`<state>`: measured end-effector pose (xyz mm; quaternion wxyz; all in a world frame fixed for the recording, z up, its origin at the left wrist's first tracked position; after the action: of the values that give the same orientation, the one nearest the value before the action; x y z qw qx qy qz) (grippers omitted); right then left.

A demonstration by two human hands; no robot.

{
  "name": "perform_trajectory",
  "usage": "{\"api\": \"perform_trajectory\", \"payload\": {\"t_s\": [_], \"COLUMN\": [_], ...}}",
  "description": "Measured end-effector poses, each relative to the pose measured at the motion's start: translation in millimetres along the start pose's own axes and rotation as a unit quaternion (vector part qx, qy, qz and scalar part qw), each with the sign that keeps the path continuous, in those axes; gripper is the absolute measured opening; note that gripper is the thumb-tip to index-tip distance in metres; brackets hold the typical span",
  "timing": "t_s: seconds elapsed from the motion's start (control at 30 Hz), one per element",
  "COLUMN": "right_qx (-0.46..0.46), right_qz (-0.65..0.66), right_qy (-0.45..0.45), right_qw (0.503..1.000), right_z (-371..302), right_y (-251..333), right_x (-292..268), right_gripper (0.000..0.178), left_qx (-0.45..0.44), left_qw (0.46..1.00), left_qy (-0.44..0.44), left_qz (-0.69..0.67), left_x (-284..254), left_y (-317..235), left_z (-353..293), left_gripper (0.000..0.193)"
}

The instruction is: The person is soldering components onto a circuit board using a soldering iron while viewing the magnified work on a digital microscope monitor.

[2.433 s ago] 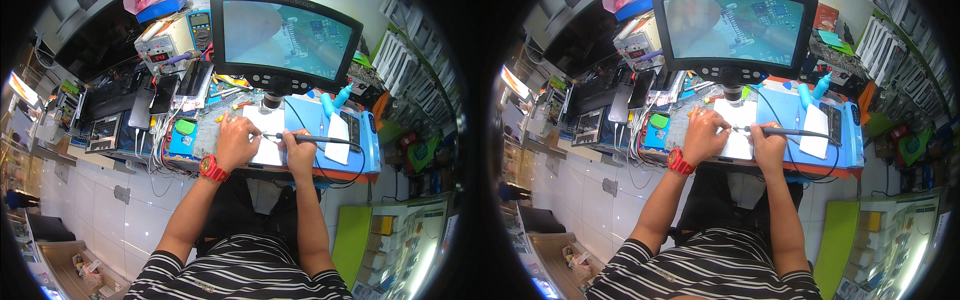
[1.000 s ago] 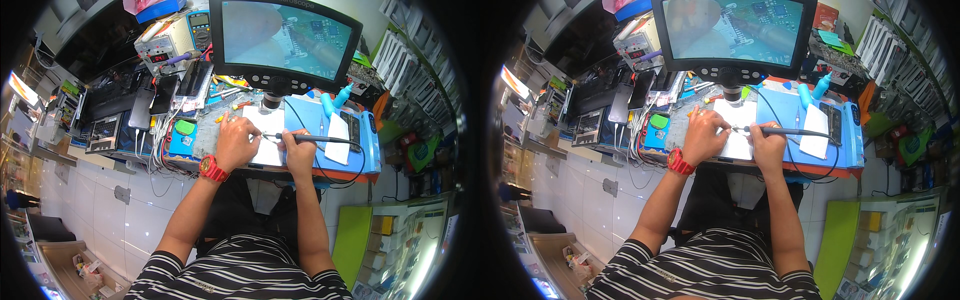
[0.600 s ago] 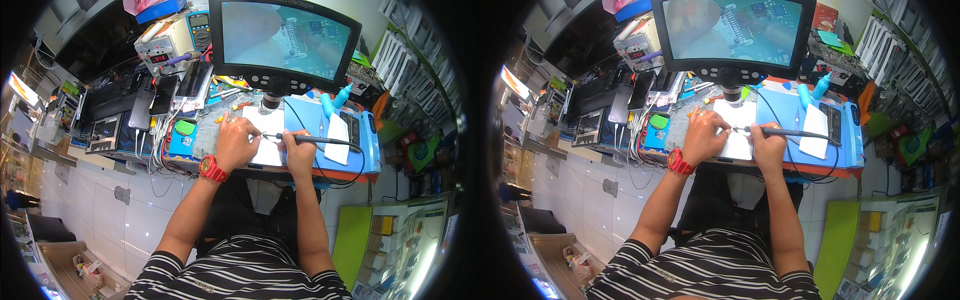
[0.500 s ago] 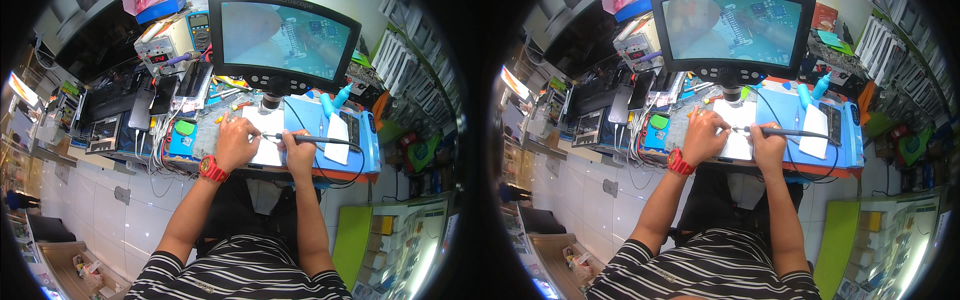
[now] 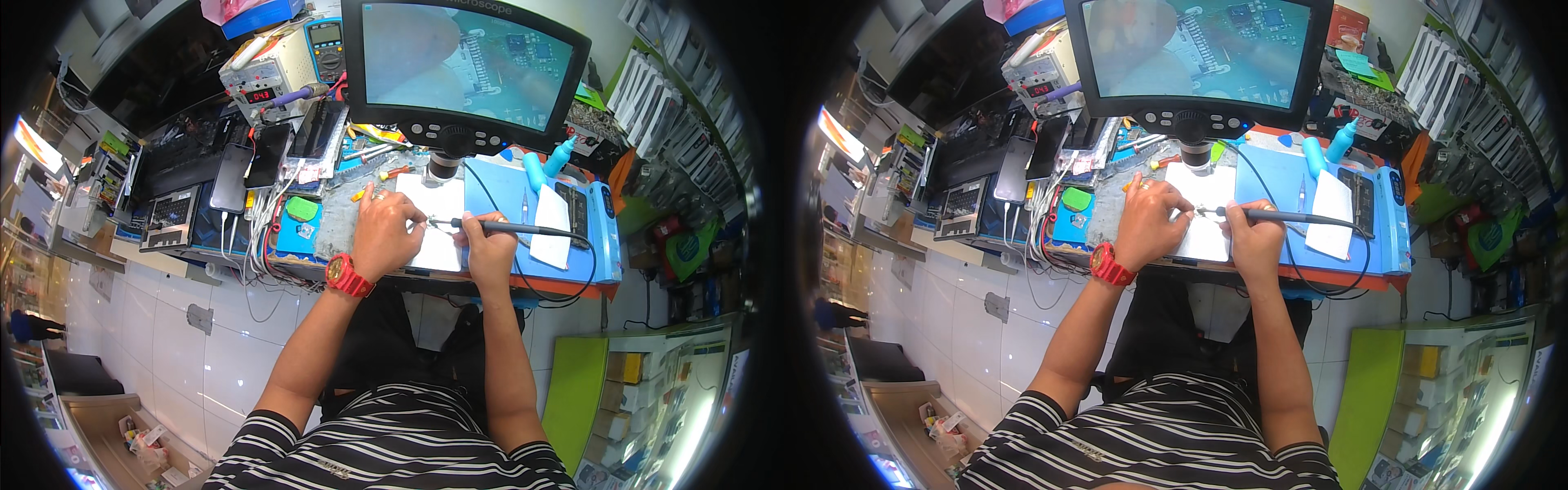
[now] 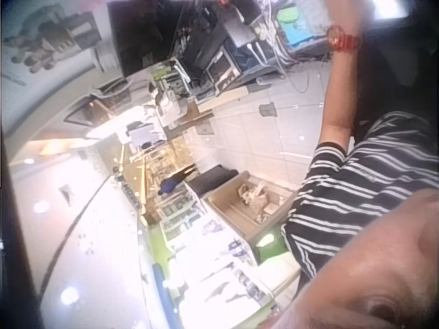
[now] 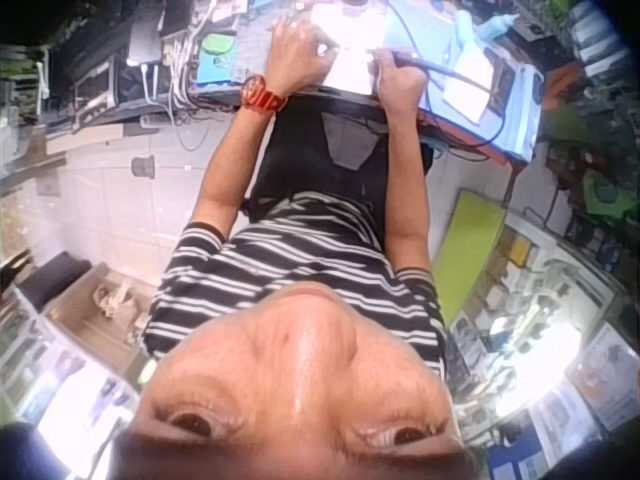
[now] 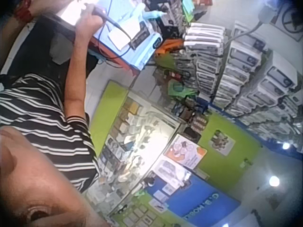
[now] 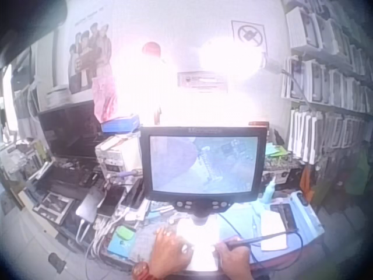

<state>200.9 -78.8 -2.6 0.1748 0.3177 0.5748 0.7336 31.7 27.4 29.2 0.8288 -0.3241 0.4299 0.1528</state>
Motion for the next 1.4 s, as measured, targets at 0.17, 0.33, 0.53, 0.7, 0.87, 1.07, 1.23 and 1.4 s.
{"api": "perform_trajectory", "payload": {"t_s": [0.17,0.33,0.53,0.7,0.87,1.07,1.23,1.4], "right_qx": [0.006,0.011,0.012,0.004,-0.001,-0.006,0.006,0.006], "right_qz": [-0.027,-0.028,-0.037,-0.028,0.002,-0.009,-0.031,-0.033], "right_qy": [0.015,0.017,0.013,0.005,-0.002,0.004,0.017,0.016], "right_qw": [1.0,0.999,0.999,1.0,1.0,1.0,0.999,0.999], "right_z": [0.7,1.3,1.7,0.7,0.2,0.0,0.3,0.3], "right_y": [-3.1,-5.2,-5.8,-2.3,-1.6,-0.6,-3.2,-2.4], "right_x": [-3.0,-3.5,-3.7,-0.4,-0.4,-1.1,-3.0,-1.8], "right_gripper": [0.02,0.02,0.019,0.019,0.02,0.019,0.019,0.019], "left_qx": [-0.001,-0.002,-0.002,-0.001,-0.001,0.0,0.0,0.0], "left_qw": [1.0,1.0,1.0,1.0,1.0,1.0,1.0,1.0], "left_qy": [0.003,-0.001,0.001,0.002,0.0,-0.002,0.0,0.002], "left_qz": [-0.001,-0.002,-0.006,-0.003,-0.004,-0.004,-0.002,0.0], "left_x": [0.2,-0.7,-0.9,-0.8,-0.1,-0.2,0.1,-0.5], "left_y": [-0.4,-1.0,-1.2,-1.0,-0.8,-0.6,-0.7,-0.9], "left_z": [0.0,0.2,-0.1,0.3,0.2,-0.2,-0.2,-0.3], "left_gripper": [0.008,0.008,0.009,0.009,0.009,0.008,0.008,0.008]}}
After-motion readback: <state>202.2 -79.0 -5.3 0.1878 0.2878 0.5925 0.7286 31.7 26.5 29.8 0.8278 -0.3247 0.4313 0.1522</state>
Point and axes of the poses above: each hand's wrist, its own z-axis towards the middle knuckle, its own x-axis out of the palm, y = z × x, the point moved 4 cm from there along z, towards the middle knuckle, and after that the axes turned 7 degrees about z, right-handed, at the moved point
